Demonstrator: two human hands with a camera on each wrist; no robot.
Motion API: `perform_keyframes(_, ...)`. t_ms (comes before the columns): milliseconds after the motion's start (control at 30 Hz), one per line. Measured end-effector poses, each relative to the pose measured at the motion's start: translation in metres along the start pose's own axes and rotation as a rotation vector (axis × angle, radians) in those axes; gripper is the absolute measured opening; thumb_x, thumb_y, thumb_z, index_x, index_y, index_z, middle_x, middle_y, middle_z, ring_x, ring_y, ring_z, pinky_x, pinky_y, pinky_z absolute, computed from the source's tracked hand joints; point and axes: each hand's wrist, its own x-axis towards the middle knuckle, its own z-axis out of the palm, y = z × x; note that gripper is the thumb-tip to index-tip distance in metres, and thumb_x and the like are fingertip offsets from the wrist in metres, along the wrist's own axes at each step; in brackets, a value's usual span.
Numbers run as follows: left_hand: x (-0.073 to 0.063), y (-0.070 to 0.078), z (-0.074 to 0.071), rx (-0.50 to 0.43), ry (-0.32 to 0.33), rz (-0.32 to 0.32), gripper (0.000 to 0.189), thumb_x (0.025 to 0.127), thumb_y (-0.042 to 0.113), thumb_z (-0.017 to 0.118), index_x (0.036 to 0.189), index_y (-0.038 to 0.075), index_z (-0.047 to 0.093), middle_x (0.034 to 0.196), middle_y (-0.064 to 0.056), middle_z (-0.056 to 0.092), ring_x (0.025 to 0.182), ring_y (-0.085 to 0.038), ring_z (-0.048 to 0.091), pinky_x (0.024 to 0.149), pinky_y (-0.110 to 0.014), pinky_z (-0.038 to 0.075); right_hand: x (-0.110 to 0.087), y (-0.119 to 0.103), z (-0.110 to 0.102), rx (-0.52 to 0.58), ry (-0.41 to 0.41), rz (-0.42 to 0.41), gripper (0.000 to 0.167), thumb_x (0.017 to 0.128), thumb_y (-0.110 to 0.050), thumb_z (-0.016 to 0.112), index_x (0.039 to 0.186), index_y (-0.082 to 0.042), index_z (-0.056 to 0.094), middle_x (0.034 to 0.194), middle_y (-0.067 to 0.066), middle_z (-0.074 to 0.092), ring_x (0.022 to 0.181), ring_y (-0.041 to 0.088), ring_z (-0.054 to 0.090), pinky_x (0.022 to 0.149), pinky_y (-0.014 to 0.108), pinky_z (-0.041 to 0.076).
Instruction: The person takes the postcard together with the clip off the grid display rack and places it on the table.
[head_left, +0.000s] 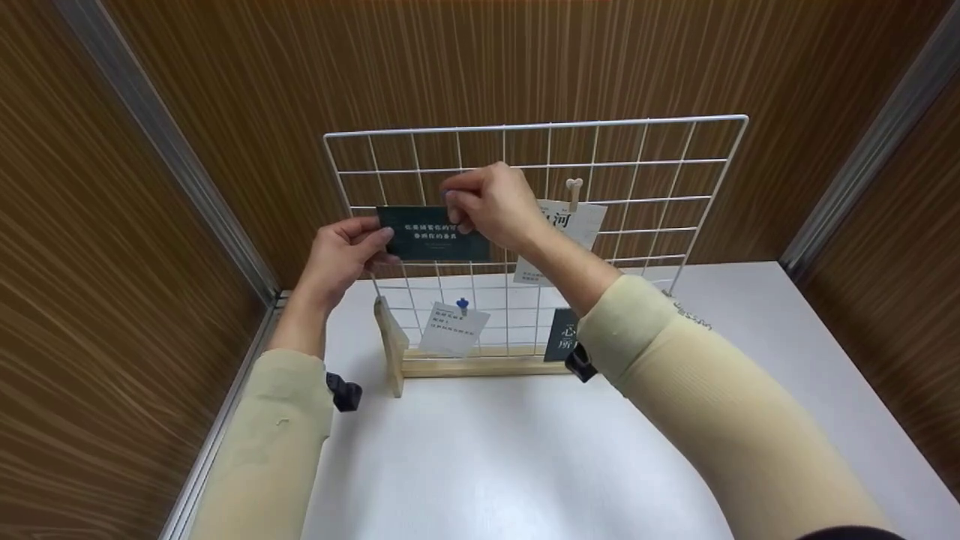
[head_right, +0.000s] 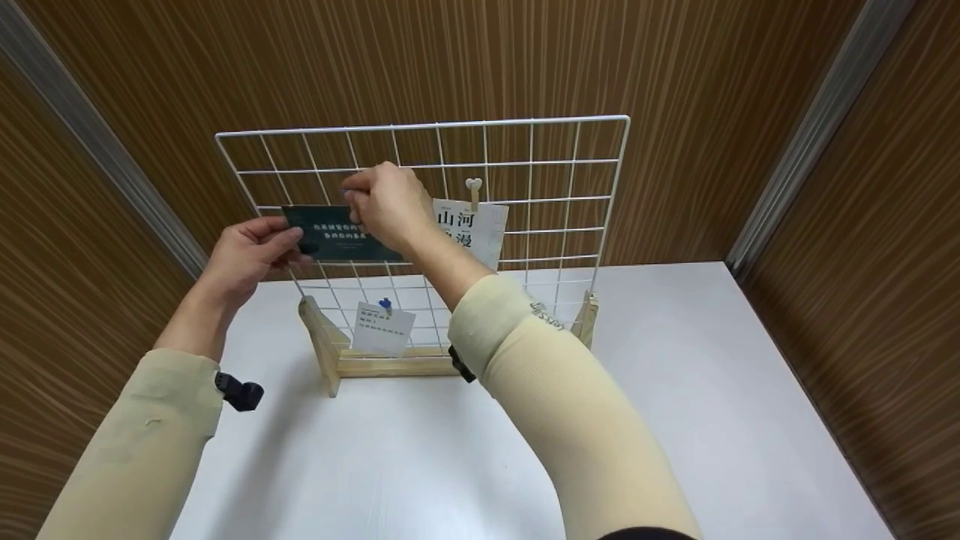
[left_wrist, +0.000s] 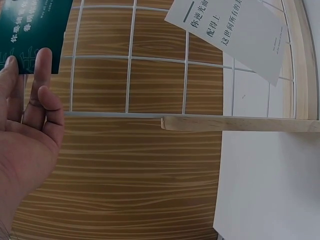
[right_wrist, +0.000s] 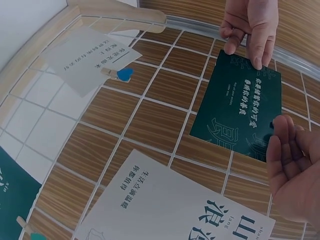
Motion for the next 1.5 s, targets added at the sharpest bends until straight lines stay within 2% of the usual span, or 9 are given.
perform_keyframes(167, 0.0, 0.001, 0.001, -0.001, 0.007, -0.008, 0.031, 0.105, 0.026, 0.071, 0.131, 0.01, 0.073, 0.112, -0.01, 0.079, 0.099, -0.032, 0.077, 0.077, -0.029, 0.059, 0.0, 0.001, 0.001, -0.004, 0.017, -0.009, 0.021, 0.107, -0.009, 0.063, 0.121, -0.004, 0.079, 0.085, 0.008, 0.073, 0.075, 0.017, 0.071, 0.072, 0.026, 0.06)
perform_keyframes(333, -0.001, 0.001, 0.002, 0.002, 0.013, -0.016, 0.032, 0.104, 0.028, 0.072, 0.131, 0.011, 0.073, 0.112, -0.009, 0.079, 0.093, -0.024, 0.077, 0.076, -0.029, 0.058, -0.001, 0.002, 0.003, -0.011, 0.041, -0.03, 0.02, 0.108, -0.008, 0.063, 0.116, -0.004, 0.081, 0.085, 0.008, 0.074, 0.075, 0.016, 0.071, 0.071, 0.025, 0.06)
perform_keyframes(600, -0.001, 0.003, 0.002, -0.004, 0.017, -0.022, 0.032, 0.103, 0.028, 0.073, 0.131, 0.011, 0.074, 0.112, -0.01, 0.079, 0.088, -0.02, 0.077, 0.076, -0.029, 0.058, -0.004, 0.005, 0.003, 0.015, 0.08, -0.037, 0.021, 0.107, -0.008, 0.063, 0.118, -0.004, 0.08, 0.089, 0.008, 0.075, 0.077, 0.016, 0.072, 0.074, 0.025, 0.061)
perform_keyframes(833, -0.001, 0.005, 0.003, -0.004, 0.02, -0.019, 0.033, 0.103, 0.028, 0.073, 0.131, 0.011, 0.074, 0.111, -0.01, 0.079, 0.089, -0.021, 0.077, 0.076, -0.027, 0.058, -0.005, -0.002, 0.0, 0.105, 0.124, -0.06, 0.022, 0.107, -0.005, 0.064, 0.123, -0.002, 0.078, 0.095, 0.01, 0.077, 0.079, 0.017, 0.074, 0.075, 0.026, 0.061)
perform_keyframes(967, 0.0, 0.007, 0.004, -0.001, 0.029, -0.017, 0.033, 0.103, 0.028, 0.073, 0.131, 0.011, 0.074, 0.111, -0.01, 0.079, 0.091, -0.022, 0.077, 0.075, -0.027, 0.056, -0.006, -0.005, -0.002, 0.128, 0.112, -0.071, 0.021, 0.106, -0.004, 0.064, 0.12, -0.001, 0.079, 0.095, 0.01, 0.077, 0.079, 0.017, 0.073, 0.074, 0.027, 0.062)
perform_keyframes(1133, 0.001, 0.008, 0.005, -0.009, 0.029, -0.025, 0.033, 0.103, 0.028, 0.073, 0.132, 0.012, 0.074, 0.114, -0.01, 0.079, 0.098, -0.028, 0.078, 0.074, -0.027, 0.055, -0.011, -0.006, -0.005, 0.221, 0.074, -0.042, 0.019, 0.106, -0.003, 0.064, 0.117, -0.001, 0.079, 0.095, 0.012, 0.076, 0.08, 0.019, 0.073, 0.075, 0.029, 0.062)
perform_keyframes(1367, -0.002, 0.008, 0.005, -0.012, 0.033, -0.057, 0.033, 0.104, 0.028, 0.072, 0.134, 0.013, 0.072, 0.119, -0.009, 0.078, 0.1, -0.026, 0.078, 0.076, -0.028, 0.054, -0.026, 0.002, -0.012, 0.322, 0.048, -0.038, 0.021, 0.106, -0.002, 0.064, 0.122, 0.001, 0.077, 0.098, 0.015, 0.076, 0.085, 0.025, 0.074, 0.077, 0.032, 0.063)
perform_keyframes(1500, -0.005, 0.008, 0.006, -0.027, 0.043, -0.062, 0.031, 0.104, 0.025, 0.072, 0.133, 0.013, 0.073, 0.119, -0.009, 0.078, 0.101, -0.026, 0.078, 0.08, -0.029, 0.055, -0.037, 0.013, -0.017, 0.371, 0.06, -0.025, 0.022, 0.105, -0.001, 0.065, 0.123, 0.0, 0.077, 0.099, 0.016, 0.076, 0.088, 0.034, 0.074, 0.077, 0.033, 0.064)
